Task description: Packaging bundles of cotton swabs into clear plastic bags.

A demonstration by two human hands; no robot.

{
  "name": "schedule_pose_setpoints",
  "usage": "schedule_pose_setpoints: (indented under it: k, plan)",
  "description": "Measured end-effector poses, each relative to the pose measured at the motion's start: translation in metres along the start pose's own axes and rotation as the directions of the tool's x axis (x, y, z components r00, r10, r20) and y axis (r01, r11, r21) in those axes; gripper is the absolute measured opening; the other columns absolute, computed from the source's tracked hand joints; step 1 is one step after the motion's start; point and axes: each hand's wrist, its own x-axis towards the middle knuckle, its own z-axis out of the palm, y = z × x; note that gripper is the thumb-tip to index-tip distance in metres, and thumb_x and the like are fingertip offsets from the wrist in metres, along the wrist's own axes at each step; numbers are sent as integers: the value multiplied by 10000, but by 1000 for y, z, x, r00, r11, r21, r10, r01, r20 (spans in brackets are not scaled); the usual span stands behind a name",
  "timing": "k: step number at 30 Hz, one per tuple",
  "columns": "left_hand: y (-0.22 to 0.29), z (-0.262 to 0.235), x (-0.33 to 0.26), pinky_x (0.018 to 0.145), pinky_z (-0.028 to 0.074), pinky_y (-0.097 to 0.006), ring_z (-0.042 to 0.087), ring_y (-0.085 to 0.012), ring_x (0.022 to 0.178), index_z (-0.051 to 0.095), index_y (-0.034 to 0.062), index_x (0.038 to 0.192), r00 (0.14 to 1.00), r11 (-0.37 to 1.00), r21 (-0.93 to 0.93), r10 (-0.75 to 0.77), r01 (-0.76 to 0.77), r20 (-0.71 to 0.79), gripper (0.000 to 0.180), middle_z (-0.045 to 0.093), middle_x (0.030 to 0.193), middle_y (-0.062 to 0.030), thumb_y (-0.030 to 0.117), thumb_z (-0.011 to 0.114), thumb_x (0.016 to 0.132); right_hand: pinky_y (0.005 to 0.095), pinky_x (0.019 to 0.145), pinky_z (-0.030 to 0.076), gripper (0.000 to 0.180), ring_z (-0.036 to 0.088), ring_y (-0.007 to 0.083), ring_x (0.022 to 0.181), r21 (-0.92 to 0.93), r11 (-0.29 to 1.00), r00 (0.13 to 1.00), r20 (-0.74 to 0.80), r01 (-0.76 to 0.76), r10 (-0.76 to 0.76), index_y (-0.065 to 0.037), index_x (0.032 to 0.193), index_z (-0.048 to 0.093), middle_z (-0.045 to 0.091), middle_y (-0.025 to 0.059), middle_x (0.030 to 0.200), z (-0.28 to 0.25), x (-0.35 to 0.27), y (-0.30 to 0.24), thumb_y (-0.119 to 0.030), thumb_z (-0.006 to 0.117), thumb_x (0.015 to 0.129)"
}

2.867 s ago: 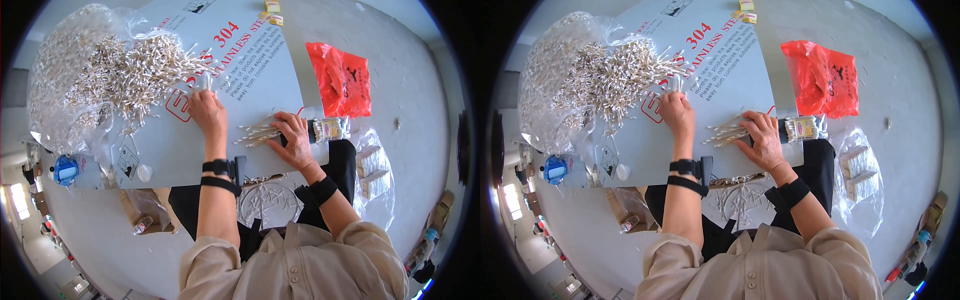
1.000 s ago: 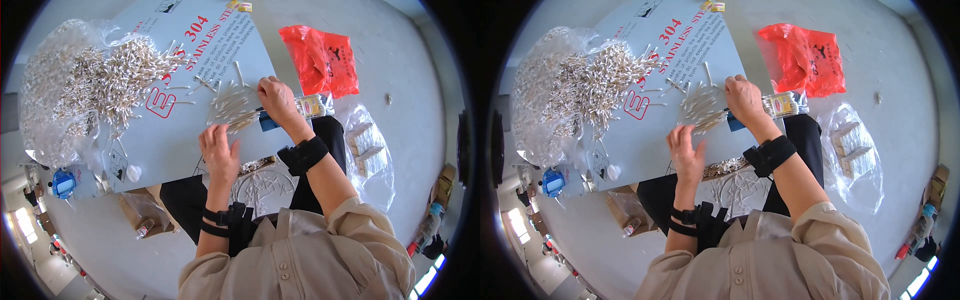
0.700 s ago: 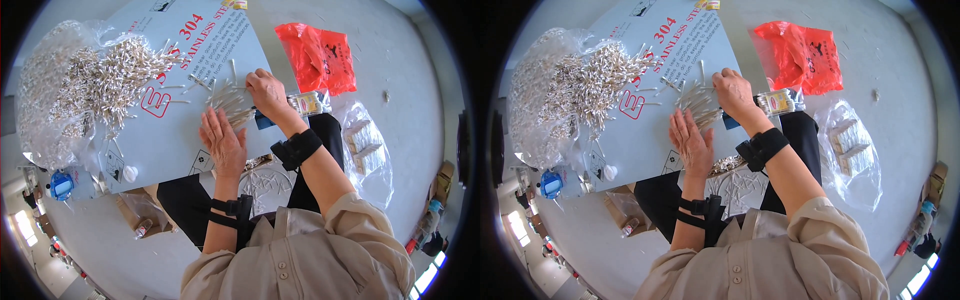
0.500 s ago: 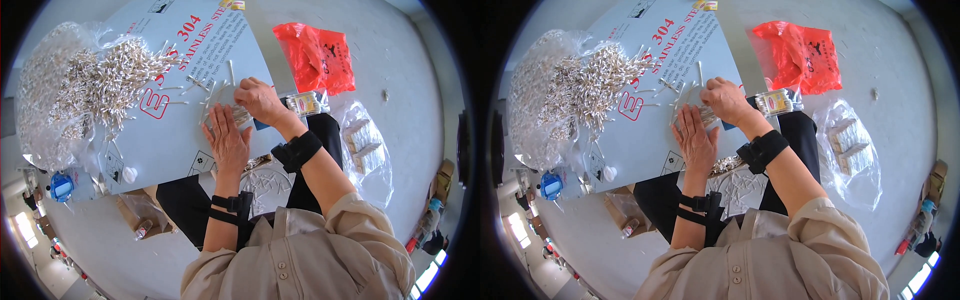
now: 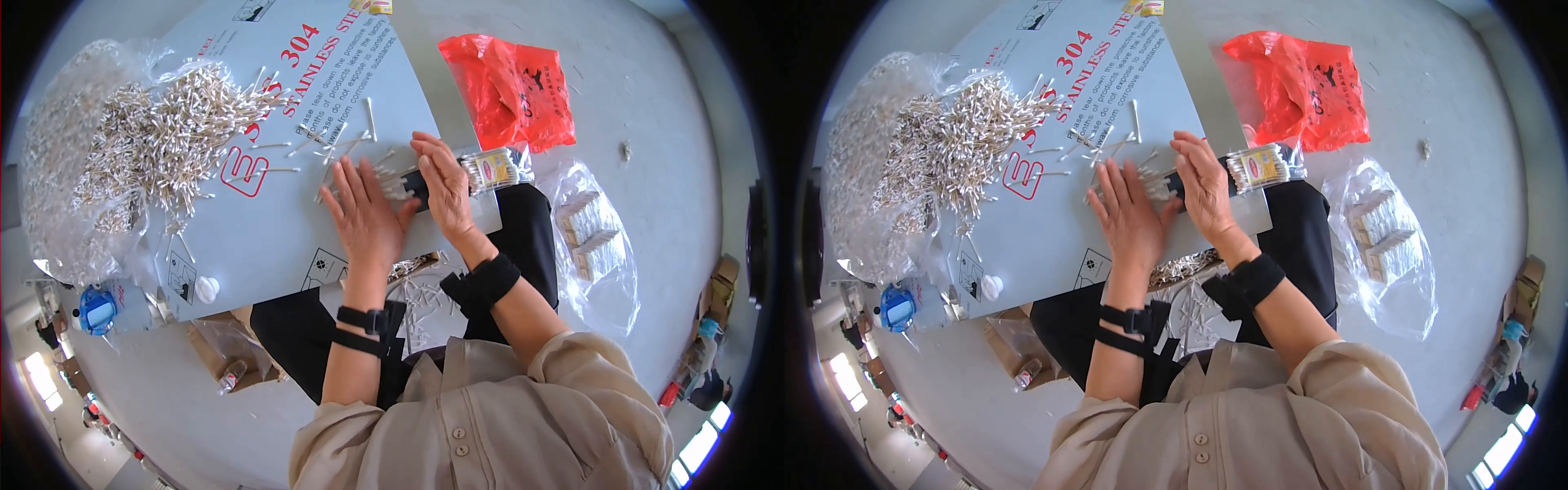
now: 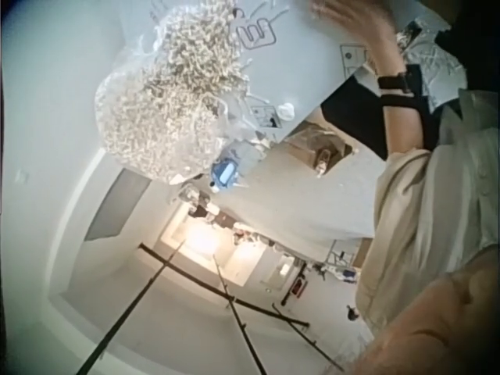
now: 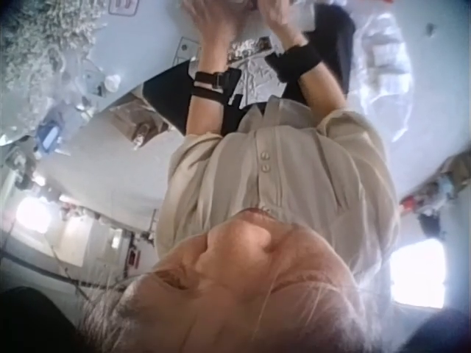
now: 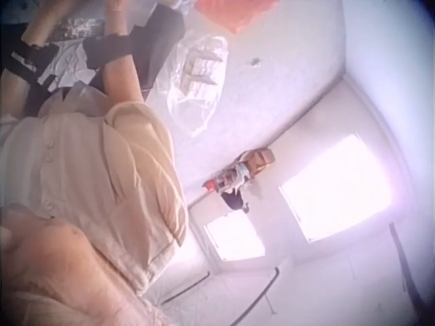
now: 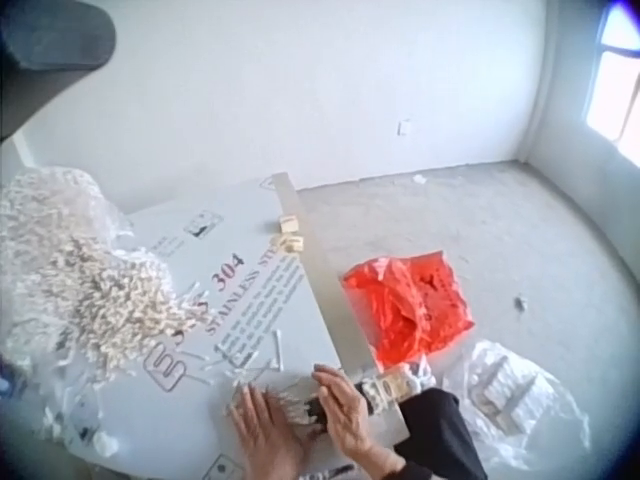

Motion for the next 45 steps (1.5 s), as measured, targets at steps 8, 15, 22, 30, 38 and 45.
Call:
schedule_pose_setpoints:
  k: [8, 15, 22, 30, 38, 45]
  plan:
    - [-5, 5, -15, 1174, 86, -559, 134, -396, 1475, 247, -62, 1480, 997, 993, -114, 16, -25, -79, 875, 155, 1569, -280, 509, 578, 904, 309, 1051, 384, 322, 510, 228, 1251, 143, 980, 990, 47, -141, 135, 41, 1275, 550, 542, 151, 1354, 4, -23, -5, -154, 470, 1032]
    - [-36, 11, -9, 1180, 192, -446, 224, -311, 1453, 248, -46, 1487, 821, 350, -934, -513, -65, -249, 631, 219, 1560, -213, 384, 380, 1044, 318, 1142, 313, 392, 404, 192, 1357, 228, 968, 994, 20, -106, 104, 13, 1357, 507, 435, 118, 1468, 13, -24, 3, -224, 430, 1054]
    - [-25, 18, 3, 1174, 232, -415, 247, -282, 1443, 249, -58, 1482, 750, 313, -947, -611, -66, -254, 652, 231, 1552, -198, 412, 366, 1047, 327, 1139, 291, 421, 375, 219, 1379, 209, 973, 995, 31, -102, 97, 20, 1374, 483, 403, 138, 1490, 23, -19, 3, -246, 443, 1050]
    - [-28, 12, 14, 1124, 315, -406, 378, -278, 1361, 373, -29, 1418, 770, 265, -952, -572, -153, -283, 531, 394, 1465, -172, 298, 488, 1016, 320, 1133, 321, 427, 417, 195, 1343, 241, 964, 993, 18, -115, 114, 27, 1359, 501, 429, 128, 1470, 22, -18, 5, -263, 439, 1052]
    - [-55, -13, 56, 858, 427, -418, 536, -290, 983, 630, 68, 906, 949, 895, -438, -208, 87, -236, 159, 597, 934, -72, 97, 728, 784, 317, 962, 448, 258, 568, 211, 1100, 44, 988, 988, 16, -151, 150, 14, 1145, 619, 579, 133, 1242, 9, 3, -4, -135, 607, 936]
    - [-63, -9, 66, 833, 422, -424, 533, -283, 935, 656, 104, 809, 977, 951, -304, -110, 50, -184, 120, 570, 850, -39, 69, 741, 730, 414, 877, 481, 185, 559, 324, 1036, -496, 814, 944, 273, 301, -183, -28, 922, 675, 596, 125, 1070, 15, 20, 2, -46, 683, 737]
